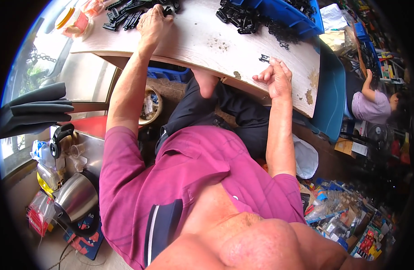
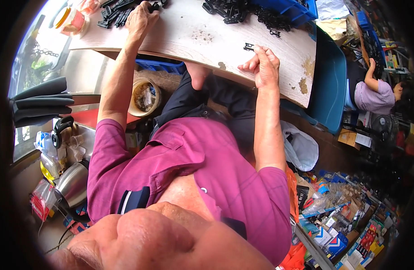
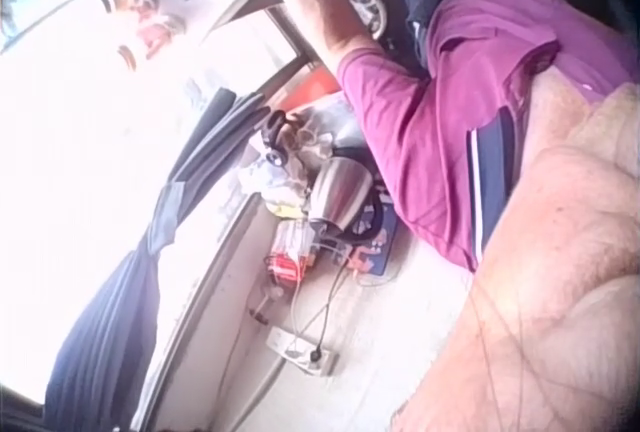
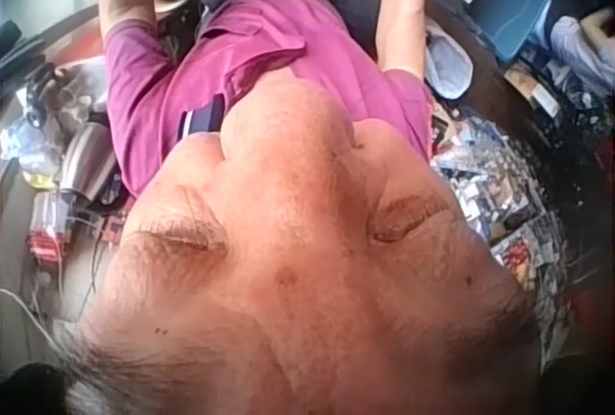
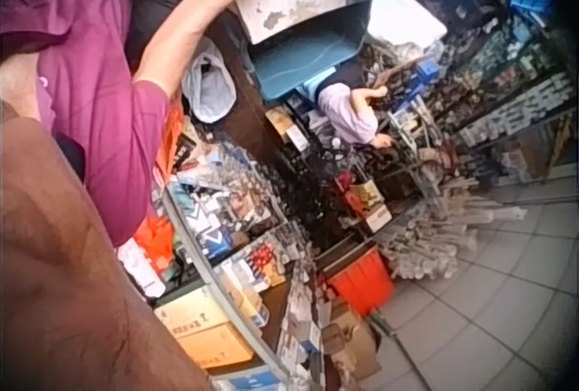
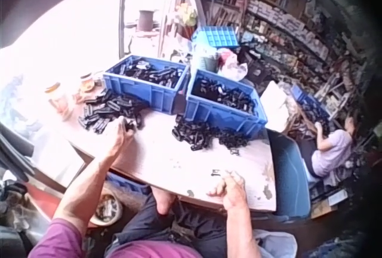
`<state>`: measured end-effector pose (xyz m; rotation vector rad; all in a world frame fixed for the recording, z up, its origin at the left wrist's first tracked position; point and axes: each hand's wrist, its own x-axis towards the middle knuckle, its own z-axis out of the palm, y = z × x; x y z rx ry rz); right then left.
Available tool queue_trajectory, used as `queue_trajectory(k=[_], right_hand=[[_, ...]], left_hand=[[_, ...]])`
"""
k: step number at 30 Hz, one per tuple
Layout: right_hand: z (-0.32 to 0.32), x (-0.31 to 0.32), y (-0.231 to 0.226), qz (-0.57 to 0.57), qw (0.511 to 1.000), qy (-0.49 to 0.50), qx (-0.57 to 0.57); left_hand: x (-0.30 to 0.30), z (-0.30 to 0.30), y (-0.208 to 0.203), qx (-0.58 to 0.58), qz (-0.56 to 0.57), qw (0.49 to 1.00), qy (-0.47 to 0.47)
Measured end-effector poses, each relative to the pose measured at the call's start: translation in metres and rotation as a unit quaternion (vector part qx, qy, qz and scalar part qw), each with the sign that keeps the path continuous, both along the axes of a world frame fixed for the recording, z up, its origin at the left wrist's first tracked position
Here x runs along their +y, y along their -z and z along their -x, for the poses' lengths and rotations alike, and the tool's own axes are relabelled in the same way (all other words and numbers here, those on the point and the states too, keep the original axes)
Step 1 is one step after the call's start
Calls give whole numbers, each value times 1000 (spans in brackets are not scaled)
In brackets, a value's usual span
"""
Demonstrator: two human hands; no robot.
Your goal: The person assembles plastic components by picking up base parts and small inserts from the table, fitting the pieces together by hand, and placing the assembled components on the desk.
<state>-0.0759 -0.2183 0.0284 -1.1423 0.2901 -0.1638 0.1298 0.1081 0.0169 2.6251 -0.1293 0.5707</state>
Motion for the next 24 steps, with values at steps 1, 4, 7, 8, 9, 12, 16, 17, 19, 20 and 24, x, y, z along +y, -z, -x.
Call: queue_trajectory(k=[1,4,7,8,9,12,16,17,19,20,24], right_hand=[[0,0,0,1,1000,0,-1],[1,3,0,6,1000,-2,1],[0,3,0,18,1000,9,8],[1,1,0,28,999,9,15],[2,-1,1,39,999,9,22],[-2,2,1,42,999,13,19],[-3,3,-1,39,998,30,32],[-3,2,0,45,998,27,29],[-5,2,0,50,998,25,26],[-6,3,1,42,998,30,30],[-7,14,-2,13,998,32,48]], left_hand=[[1,-1,-1,23,18,999,19],[5,-12,8,43,84,994,54],[-15,-5,4,132,333,930,84],[-25,5,-3,219,517,822,92],[-25,12,16,75,435,880,174],[-34,29,30,50,332,913,231],[-58,64,20,-52,76,976,197],[-62,67,18,-52,77,976,198],[-71,73,13,-64,74,970,222],[-75,76,12,-65,74,970,223],[-95,103,5,-172,194,931,258]])
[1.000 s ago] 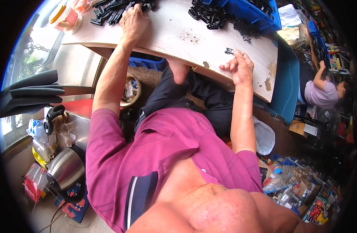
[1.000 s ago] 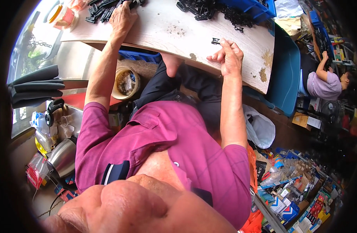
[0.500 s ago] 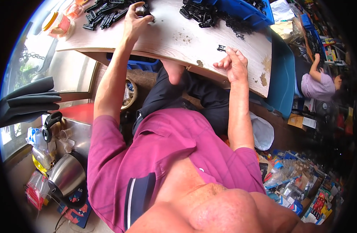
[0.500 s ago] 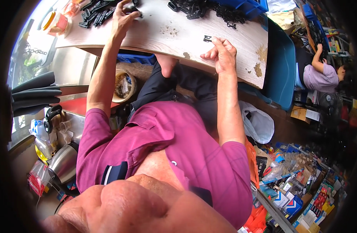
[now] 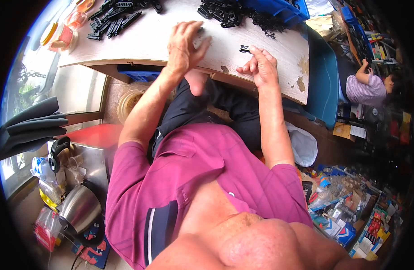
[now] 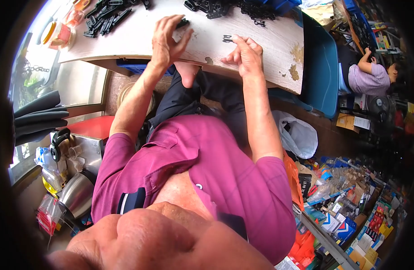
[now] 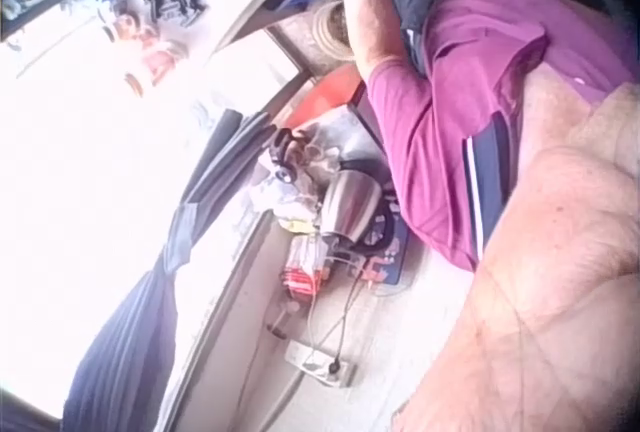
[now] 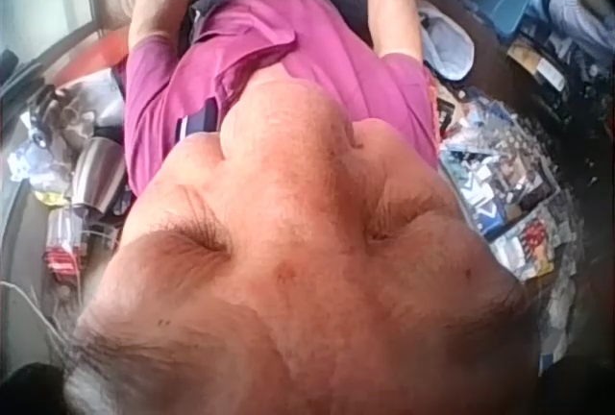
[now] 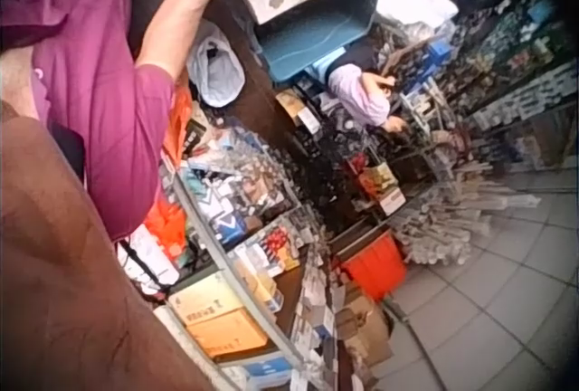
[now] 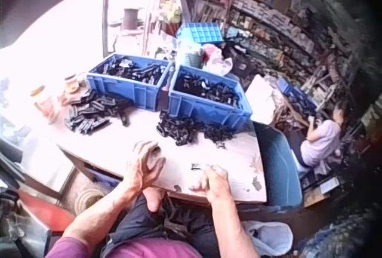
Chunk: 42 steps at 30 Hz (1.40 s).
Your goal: The person assembles plastic components by picking up base parts and small inserts from the table, fitting the pieces together by hand, and placing the assembled components on the desk.
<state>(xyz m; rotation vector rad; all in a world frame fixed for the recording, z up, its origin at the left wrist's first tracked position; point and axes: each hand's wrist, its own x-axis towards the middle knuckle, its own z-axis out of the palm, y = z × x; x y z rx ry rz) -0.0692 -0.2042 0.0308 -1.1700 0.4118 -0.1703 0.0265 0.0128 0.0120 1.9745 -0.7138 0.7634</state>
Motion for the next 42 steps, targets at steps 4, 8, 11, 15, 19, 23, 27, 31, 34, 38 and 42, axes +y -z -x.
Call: queue_trajectory(k=[4,8,11,15,19,23,27,31,34,38,42], right_hand=[[-5,17,3,14,999,-43,1],[-9,32,5,9,999,-39,13],[-10,34,4,12,999,-44,14],[-7,34,2,25,996,-83,-16],[-9,36,5,46,993,-106,-22],[-7,42,8,88,990,-100,-39],[-3,45,8,44,995,-72,-47],[-3,46,2,-4,995,-60,-74],[-3,46,0,0,997,-48,-66],[-9,42,-3,-15,994,-32,-102],[-14,38,-6,0,990,-33,-138]], left_hand=[[-27,34,-6,-11,-55,998,32],[-38,37,6,10,-84,996,39],[-35,34,16,32,-73,996,50],[-30,36,7,136,3,987,92],[-29,41,-5,294,92,946,99],[-37,51,-4,347,201,908,122],[-28,54,-13,272,158,948,41],[3,16,-3,13,-68,984,-164],[15,0,3,21,-177,967,-180],[13,-6,11,78,-143,983,-85],[1,14,8,262,48,962,59]])
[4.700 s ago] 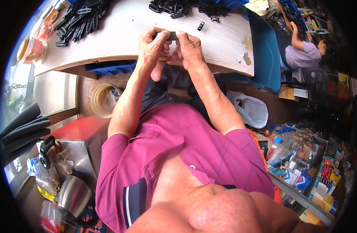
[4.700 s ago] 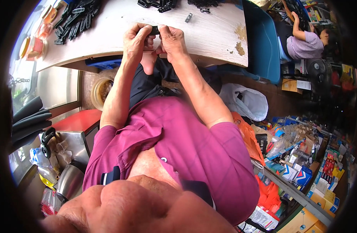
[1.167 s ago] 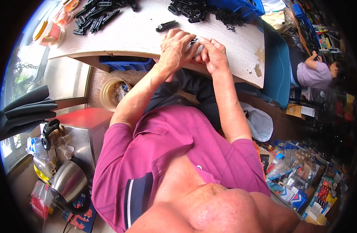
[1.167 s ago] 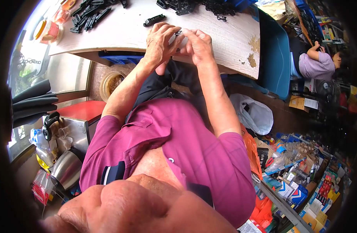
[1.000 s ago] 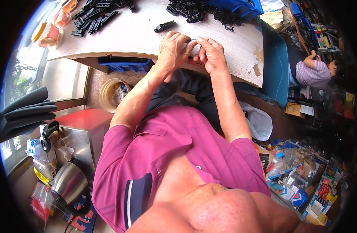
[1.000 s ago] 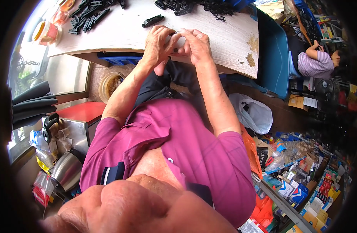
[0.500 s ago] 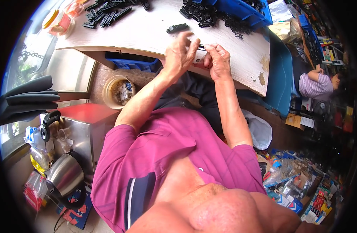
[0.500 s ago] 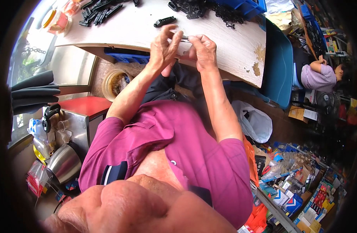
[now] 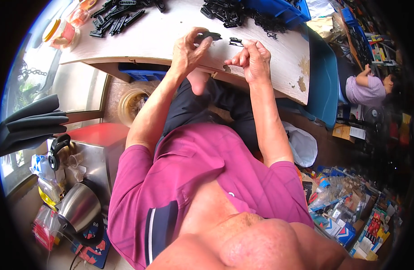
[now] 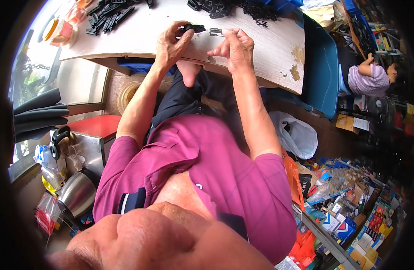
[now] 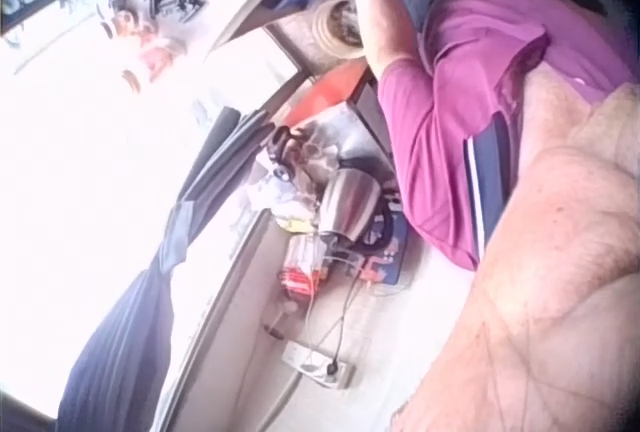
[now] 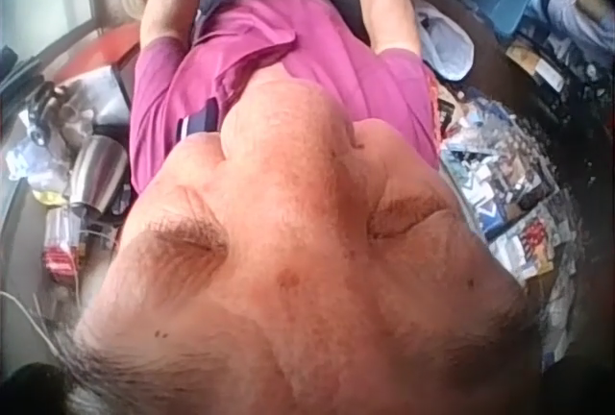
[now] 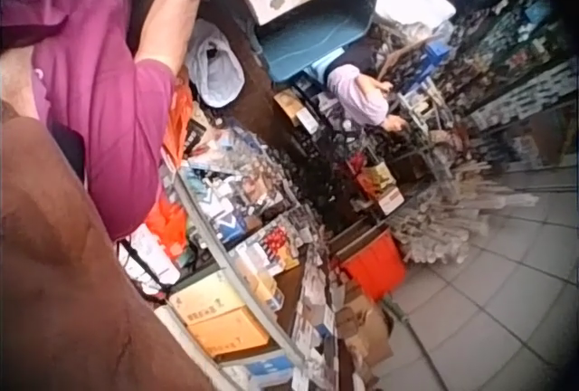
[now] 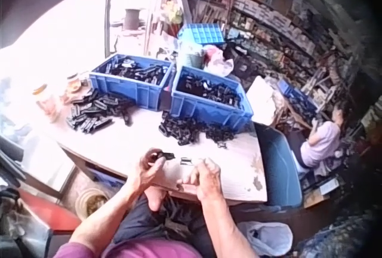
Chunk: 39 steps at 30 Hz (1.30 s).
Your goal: The person assembles plastic components by picking up base parts and small inserts from the table, fitting the pieces together by hand, and placing the assembled components on the desk.
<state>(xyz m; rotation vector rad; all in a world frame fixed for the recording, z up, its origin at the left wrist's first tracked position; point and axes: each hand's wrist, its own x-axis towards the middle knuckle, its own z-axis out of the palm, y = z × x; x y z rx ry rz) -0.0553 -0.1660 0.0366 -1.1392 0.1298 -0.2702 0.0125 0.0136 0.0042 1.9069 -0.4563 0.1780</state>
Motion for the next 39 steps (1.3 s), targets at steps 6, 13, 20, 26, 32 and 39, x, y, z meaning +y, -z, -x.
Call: queue_trajectory(k=[6,13,20,26,32,39], right_hand=[[-1,-2,-1,24,999,25,24],[0,-1,3,44,998,6,38],[0,1,10,50,998,12,30],[3,-1,9,39,999,15,29],[1,1,8,45,998,21,25],[0,2,8,34,999,12,22]], left_hand=[[-16,18,-3,196,245,932,184],[-16,15,5,184,229,932,212],[-15,16,-1,192,196,938,214],[-14,20,-4,229,195,930,210],[-15,19,-1,191,185,944,198],[-11,17,-3,215,159,939,216]])
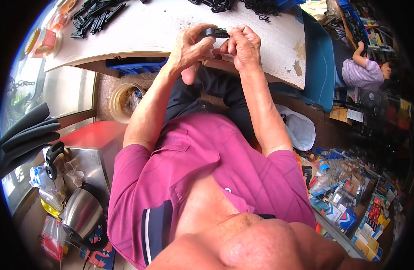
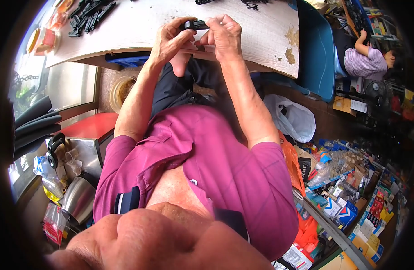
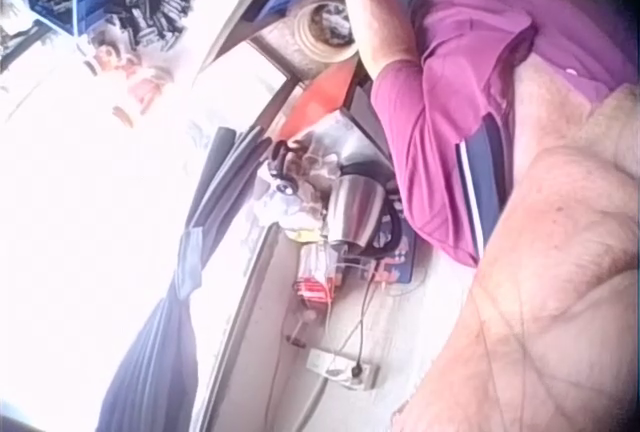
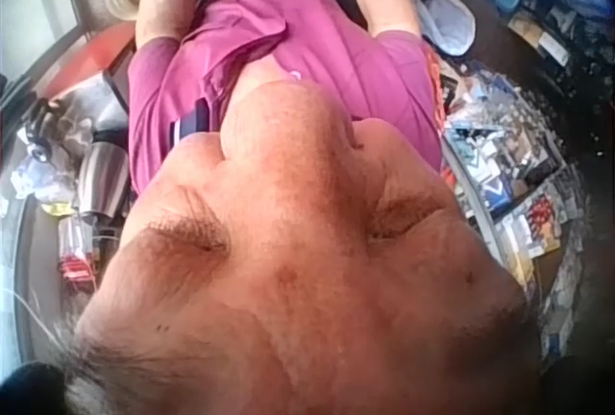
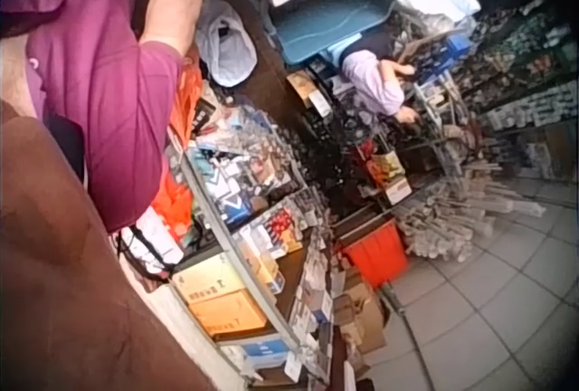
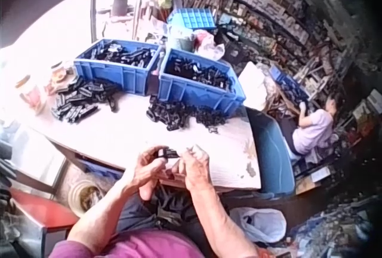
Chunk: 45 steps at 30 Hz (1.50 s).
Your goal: The person assembles plastic components by picking up base parts and small inserts from the table, fitting the pieces together by hand, and placing the assembled components on the desk.
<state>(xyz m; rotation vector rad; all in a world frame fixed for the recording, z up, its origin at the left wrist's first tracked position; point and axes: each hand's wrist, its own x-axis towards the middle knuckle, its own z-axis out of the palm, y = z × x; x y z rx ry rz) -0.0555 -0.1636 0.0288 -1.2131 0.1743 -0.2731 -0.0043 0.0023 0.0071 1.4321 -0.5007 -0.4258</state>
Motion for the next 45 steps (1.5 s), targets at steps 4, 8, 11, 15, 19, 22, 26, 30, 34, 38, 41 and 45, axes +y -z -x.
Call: queue_trajectory(k=[4,8,11,15,19,22,26,30,34,38,41,45], right_hand=[[1,1,4,10,1000,0,5],[0,4,6,26,1000,-1,12],[-2,9,3,31,999,1,27],[-9,8,4,50,996,22,64],[-24,2,-6,25,990,43,135],[-43,-1,-11,25,980,72,184],[-73,3,-17,53,953,128,268],[-98,3,-16,90,930,156,321],[-104,8,-19,108,923,164,332],[-94,4,-21,67,943,141,294],[-91,-4,-7,63,954,136,261],[-91,-1,-9,53,945,148,285]], left_hand=[[-1,1,-1,2,2,1000,6],[-5,1,1,-60,-11,998,-22],[-14,3,-3,-83,-3,992,-94],[-18,2,2,-12,38,987,-153],[-17,4,-4,10,54,983,-177],[-18,1,-2,20,109,978,-175],[-16,1,1,18,133,975,-175],[-16,0,4,24,172,971,-162],[-17,-2,5,34,193,967,-166],[-19,-7,5,64,212,955,-196],[-18,-13,4,98,210,954,-191],[-17,-16,9,124,292,927,-198]])
